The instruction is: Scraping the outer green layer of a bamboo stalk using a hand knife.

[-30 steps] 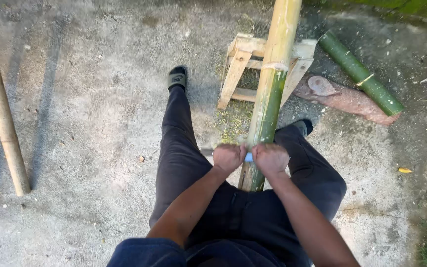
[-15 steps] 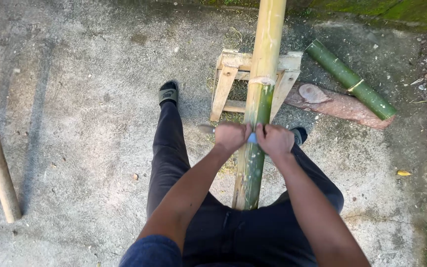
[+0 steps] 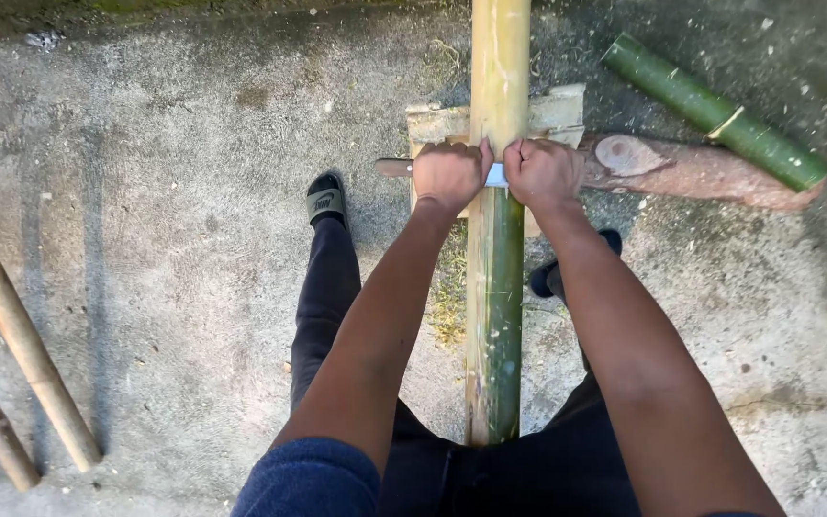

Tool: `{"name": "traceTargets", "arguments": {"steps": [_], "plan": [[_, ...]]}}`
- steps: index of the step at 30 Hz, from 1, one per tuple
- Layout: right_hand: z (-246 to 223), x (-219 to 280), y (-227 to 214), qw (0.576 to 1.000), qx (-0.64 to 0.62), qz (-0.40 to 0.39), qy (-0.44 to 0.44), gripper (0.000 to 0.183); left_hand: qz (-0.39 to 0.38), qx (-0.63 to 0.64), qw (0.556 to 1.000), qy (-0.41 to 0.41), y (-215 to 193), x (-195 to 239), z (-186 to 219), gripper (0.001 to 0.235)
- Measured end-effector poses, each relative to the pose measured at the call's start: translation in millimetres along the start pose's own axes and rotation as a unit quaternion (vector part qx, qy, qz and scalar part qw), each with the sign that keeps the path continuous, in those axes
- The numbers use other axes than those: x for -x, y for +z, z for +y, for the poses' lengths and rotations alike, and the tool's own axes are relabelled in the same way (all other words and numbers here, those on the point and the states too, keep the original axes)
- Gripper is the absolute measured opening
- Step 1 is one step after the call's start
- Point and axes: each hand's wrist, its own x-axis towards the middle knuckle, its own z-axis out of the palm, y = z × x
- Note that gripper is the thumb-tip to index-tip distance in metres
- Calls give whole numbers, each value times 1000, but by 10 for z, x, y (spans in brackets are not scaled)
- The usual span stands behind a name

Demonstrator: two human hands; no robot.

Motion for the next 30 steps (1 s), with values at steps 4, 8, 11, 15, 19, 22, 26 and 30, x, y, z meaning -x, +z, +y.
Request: {"name": "traceTargets", "arguments": {"steps": [4, 8, 11, 15, 19, 22, 26, 30], "plan": [[59, -26, 51, 1000, -10, 20, -14, 32, 37, -5, 999, 18, 39, -14, -18, 49], [74, -44, 29, 997, -13, 55, -50, 31, 53, 6, 998, 22, 20, -46, -1, 47], [77, -75, 24, 996, -15, 59, -66, 33, 78, 7, 997, 26, 46, -53, -10, 46], [106, -109, 46, 993, -10, 66, -92, 35, 92, 10, 996, 17, 51, -54, -4, 45], [110, -89, 53, 994, -1, 61, -90, 35, 70, 15, 997, 16, 16, -56, 2, 45], [103, -93, 51, 995, 2, 51, -81, 35, 78, 13, 997, 20, 14, -66, 1, 45], [97, -82, 51, 994, 8, 65, -82, 33, 76, 6, 997, 25, 4, -57, 1, 45], [91, -50, 65, 995, 9, 56, -77, 33, 96, 10, 995, 27, 9, -54, 10, 44]]}}
